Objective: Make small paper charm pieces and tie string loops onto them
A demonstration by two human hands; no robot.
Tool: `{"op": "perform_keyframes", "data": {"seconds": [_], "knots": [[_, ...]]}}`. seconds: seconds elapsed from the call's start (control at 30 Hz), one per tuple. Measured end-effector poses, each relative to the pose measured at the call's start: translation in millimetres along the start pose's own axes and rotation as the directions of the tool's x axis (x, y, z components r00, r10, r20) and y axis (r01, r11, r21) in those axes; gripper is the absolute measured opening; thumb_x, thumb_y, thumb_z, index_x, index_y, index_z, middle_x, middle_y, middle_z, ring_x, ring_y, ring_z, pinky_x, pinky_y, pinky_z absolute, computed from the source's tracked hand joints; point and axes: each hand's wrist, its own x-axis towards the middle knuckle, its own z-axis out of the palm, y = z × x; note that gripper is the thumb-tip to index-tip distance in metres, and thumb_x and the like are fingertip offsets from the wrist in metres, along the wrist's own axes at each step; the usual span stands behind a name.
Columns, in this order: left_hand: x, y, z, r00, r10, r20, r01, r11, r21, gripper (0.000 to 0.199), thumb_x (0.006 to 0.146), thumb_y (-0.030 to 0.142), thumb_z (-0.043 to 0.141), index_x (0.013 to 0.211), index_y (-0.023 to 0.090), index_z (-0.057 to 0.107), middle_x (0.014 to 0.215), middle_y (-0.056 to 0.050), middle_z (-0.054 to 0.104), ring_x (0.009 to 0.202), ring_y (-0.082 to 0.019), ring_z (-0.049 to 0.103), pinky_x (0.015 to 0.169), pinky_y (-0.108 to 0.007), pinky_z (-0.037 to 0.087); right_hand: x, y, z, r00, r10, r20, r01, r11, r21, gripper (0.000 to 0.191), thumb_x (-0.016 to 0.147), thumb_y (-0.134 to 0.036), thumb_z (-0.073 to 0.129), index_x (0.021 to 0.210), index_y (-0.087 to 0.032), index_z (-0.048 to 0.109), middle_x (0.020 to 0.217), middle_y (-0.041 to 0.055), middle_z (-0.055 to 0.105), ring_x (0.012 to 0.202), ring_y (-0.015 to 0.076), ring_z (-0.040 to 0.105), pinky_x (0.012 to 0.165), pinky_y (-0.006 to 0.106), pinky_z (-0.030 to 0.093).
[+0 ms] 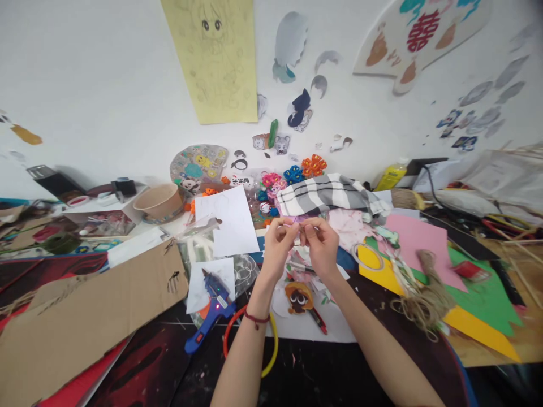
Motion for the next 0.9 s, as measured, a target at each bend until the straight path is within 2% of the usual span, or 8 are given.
{"op": "perform_keyframes", "data": {"seconds": [0.2, 0.37, 0.53, 0.63, 0.73, 0.9], "knots": [[0.7, -3.1, -5.1, 1.000, -0.014, 0.012, 0.014, 0.999, 0.049, 0.027, 0.084, 0.041, 0.069, 0.083, 0.014, 0.064, 0.063, 0.003, 0.052, 0.053, -0.006, 0.039, 0.050, -0.020, 0.029, 1.5, 1.5, -4.5, 1.000, 0.023, 0.004, -0.023, 1.000, 0.019, 0.018, 0.089, -0.035, 0.064, 0.083, -0.018, 0.065, 0.060, -0.0035, 0.053, 0.049, 0.0090, 0.048, 0.047, 0.023, 0.036], [-1.0, 1.3, -5.4, 0.994, -0.061, 0.090, 0.053, 0.994, 0.095, 0.033, 0.084, 0.045, 0.067, 0.097, 0.014, 0.065, 0.060, 0.004, 0.053, 0.048, -0.006, 0.042, 0.046, -0.020, 0.031, 7.5, 2.2, -12.8, 0.996, 0.074, 0.054, -0.078, 0.994, 0.072, 0.021, 0.089, -0.038, 0.064, 0.082, -0.019, 0.064, 0.060, -0.0030, 0.054, 0.047, 0.0085, 0.046, 0.045, 0.023, 0.035], [-2.4, 4.3, -10.3, 0.981, -0.128, 0.147, 0.106, 0.983, 0.149, 0.038, 0.088, 0.048, 0.061, 0.101, 0.013, 0.061, 0.057, 0.003, 0.058, 0.040, -0.006, 0.045, 0.043, -0.019, 0.033, 9.7, 5.1, -13.9, 0.983, 0.123, 0.135, -0.140, 0.982, 0.128, 0.021, 0.088, -0.040, 0.064, 0.082, -0.019, 0.064, 0.057, -0.0043, 0.051, 0.044, 0.0082, 0.044, 0.043, 0.022, 0.035], [-2.8, 3.6, -15.8, 0.970, -0.163, 0.179, 0.133, 0.976, 0.172, 0.039, 0.085, 0.047, 0.065, 0.106, 0.015, 0.058, 0.058, 0.003, 0.060, 0.039, -0.006, 0.047, 0.041, -0.018, 0.035, 7.7, 5.0, -11.0, 0.974, 0.142, 0.175, -0.169, 0.974, 0.148, 0.022, 0.088, -0.041, 0.064, 0.082, -0.019, 0.064, 0.063, -0.0026, 0.055, 0.043, 0.0081, 0.046, 0.041, 0.022, 0.038], [-2.8, 3.2, -20.0, 0.964, -0.172, 0.204, 0.134, 0.973, 0.186, 0.039, 0.082, 0.045, 0.069, 0.105, 0.015, 0.058, 0.059, 0.002, 0.062, 0.039, -0.007, 0.049, 0.040, -0.018, 0.035, 6.4, 2.3, -8.8, 0.976, 0.144, 0.166, -0.169, 0.975, 0.146, 0.021, 0.087, -0.040, 0.065, 0.083, -0.020, 0.064, 0.077, -0.0005, 0.059, 0.044, 0.0066, 0.048, 0.041, 0.022, 0.042], [-2.8, 3.4, -22.0, 0.960, -0.168, 0.225, 0.127, 0.974, 0.187, 0.037, 0.084, 0.044, 0.068, 0.103, 0.014, 0.058, 0.061, 0.002, 0.060, 0.041, -0.006, 0.045, 0.040, -0.017, 0.034, 6.7, -4.3, -7.1, 0.979, 0.134, 0.156, -0.151, 0.983, 0.107, 0.021, 0.085, -0.038, 0.067, 0.077, -0.018, 0.067, 0.091, 0.0012, 0.056, 0.046, 0.0046, 0.052, 0.041, 0.021, 0.044]]}}
